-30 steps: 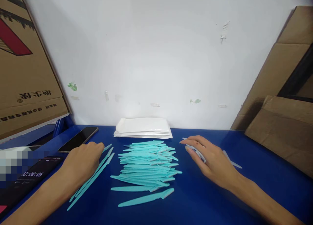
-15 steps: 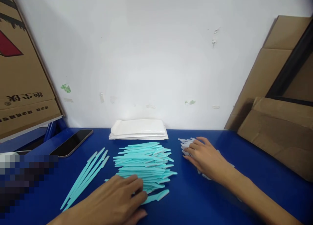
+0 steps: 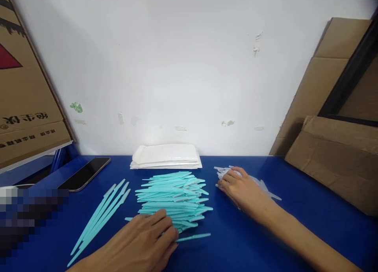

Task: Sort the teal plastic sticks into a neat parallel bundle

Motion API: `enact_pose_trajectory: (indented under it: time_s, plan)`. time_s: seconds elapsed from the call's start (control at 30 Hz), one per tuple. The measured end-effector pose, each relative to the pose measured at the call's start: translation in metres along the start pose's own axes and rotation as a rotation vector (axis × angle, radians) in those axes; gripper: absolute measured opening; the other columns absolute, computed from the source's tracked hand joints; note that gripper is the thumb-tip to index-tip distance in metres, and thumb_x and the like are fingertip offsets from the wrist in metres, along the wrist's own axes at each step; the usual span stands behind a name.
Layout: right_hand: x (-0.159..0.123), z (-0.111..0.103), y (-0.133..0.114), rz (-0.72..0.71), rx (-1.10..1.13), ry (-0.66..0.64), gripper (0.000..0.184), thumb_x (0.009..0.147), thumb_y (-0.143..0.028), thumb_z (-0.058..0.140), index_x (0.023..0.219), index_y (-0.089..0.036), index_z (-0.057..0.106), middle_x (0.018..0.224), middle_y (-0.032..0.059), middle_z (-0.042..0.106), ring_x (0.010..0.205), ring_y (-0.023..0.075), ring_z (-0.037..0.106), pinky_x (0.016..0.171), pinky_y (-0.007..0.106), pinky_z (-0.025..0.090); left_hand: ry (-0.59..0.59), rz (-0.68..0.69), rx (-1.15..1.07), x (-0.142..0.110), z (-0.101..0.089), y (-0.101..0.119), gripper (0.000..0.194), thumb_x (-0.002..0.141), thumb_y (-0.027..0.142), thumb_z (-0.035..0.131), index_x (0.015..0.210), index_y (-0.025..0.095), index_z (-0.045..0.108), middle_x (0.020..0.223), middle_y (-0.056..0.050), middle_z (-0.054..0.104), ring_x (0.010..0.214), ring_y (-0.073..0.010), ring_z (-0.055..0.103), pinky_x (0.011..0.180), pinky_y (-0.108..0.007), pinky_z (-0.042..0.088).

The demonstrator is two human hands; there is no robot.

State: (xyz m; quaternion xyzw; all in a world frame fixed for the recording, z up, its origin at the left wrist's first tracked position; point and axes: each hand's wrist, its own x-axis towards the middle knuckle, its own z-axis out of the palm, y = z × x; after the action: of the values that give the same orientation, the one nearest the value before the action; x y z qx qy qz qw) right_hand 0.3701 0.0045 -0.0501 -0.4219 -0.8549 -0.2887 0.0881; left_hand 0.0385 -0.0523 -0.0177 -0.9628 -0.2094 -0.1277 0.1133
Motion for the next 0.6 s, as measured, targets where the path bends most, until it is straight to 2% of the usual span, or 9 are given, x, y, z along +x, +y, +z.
enact_pose_trajectory:
  time_s: [0.07, 0.17, 0.27, 0.37, 0.43, 0.5, 0.6]
  plan:
    - [0.000, 0.002, -0.001, -0.006, -0.007, 0.000, 0.019, 0.095, -0.004, 0.060, 0.096, -0.019, 0.071, 0.088, 0.0068, 0.073, 0.091, 0.0271, 0.069, 0.097, 0.050, 0.049, 0.073, -0.029, -0.036, 0.000, 0.000, -0.003, 0.016, 0.107, 0.016, 0.042, 0.098, 0.022, 0.054, 0.080, 0.000, 0.066, 0.070, -0.0185, 0.062, 0.058, -0.031, 0.046]
    - [0.001, 0.002, 0.000, -0.009, 0.004, 0.005, 0.019, 0.097, -0.004, 0.058, 0.097, -0.020, 0.070, 0.091, 0.0065, 0.074, 0.093, 0.0264, 0.071, 0.102, 0.053, 0.048, 0.264, -0.078, -0.048, -0.002, 0.004, -0.009, 0.017, 0.107, 0.013, 0.039, 0.105, 0.022, 0.053, 0.078, 0.002, 0.064, 0.064, -0.0162, 0.057, 0.060, -0.029, 0.045]
    - [0.002, -0.006, 0.000, -0.009, 0.175, 0.069, 0.018, 0.104, -0.010, 0.053, 0.103, -0.021, 0.067, 0.095, 0.0026, 0.077, 0.086, 0.0203, 0.073, 0.110, 0.053, 0.044, 0.372, -0.191, 0.001, -0.004, 0.011, -0.018, 0.016, 0.106, 0.012, 0.042, 0.108, 0.022, 0.054, 0.078, 0.001, 0.062, 0.067, -0.0162, 0.057, 0.063, -0.028, 0.045]
    - [0.004, -0.022, -0.004, -0.012, 0.409, 0.220, 0.013, 0.108, -0.020, 0.053, 0.110, -0.023, 0.065, 0.097, 0.0001, 0.079, 0.080, 0.0155, 0.074, 0.106, 0.045, 0.048, 0.348, -0.261, -0.013, -0.006, 0.019, -0.026, 0.023, 0.105, 0.010, 0.039, 0.111, 0.023, 0.056, 0.083, 0.000, 0.062, 0.068, -0.0151, 0.059, 0.062, -0.025, 0.046]
    - [0.006, -0.031, -0.011, -0.034, 0.498, 0.316, 0.014, 0.108, -0.019, 0.054, 0.114, -0.023, 0.066, 0.098, 0.0001, 0.080, 0.081, 0.0148, 0.074, 0.099, 0.041, 0.051, 0.325, -0.278, -0.043, -0.008, 0.023, -0.028, 0.028, 0.104, 0.008, 0.036, 0.112, 0.024, 0.057, 0.085, -0.001, 0.062, 0.067, -0.0143, 0.059, 0.060, -0.024, 0.046]
    - [0.007, -0.037, -0.019, -0.047, 0.558, 0.377, 0.015, 0.107, -0.018, 0.056, 0.114, -0.024, 0.067, 0.096, -0.0006, 0.080, 0.080, 0.0144, 0.074, 0.102, 0.043, 0.049, 0.289, -0.300, -0.071, -0.009, 0.026, -0.028, 0.031, 0.102, 0.007, 0.034, 0.112, 0.024, 0.058, 0.086, -0.001, 0.061, 0.067, -0.0145, 0.058, 0.060, -0.024, 0.046]
    - [0.008, -0.037, -0.029, -0.018, 0.633, 0.399, 0.012, 0.106, -0.022, 0.060, 0.112, -0.025, 0.069, 0.095, -0.0014, 0.080, 0.081, 0.0155, 0.074, 0.106, 0.048, 0.046, 0.206, -0.351, -0.111, -0.009, 0.030, -0.027, 0.032, 0.102, 0.006, 0.032, 0.111, 0.024, 0.058, 0.088, -0.002, 0.060, 0.067, -0.0156, 0.057, 0.059, -0.026, 0.045]
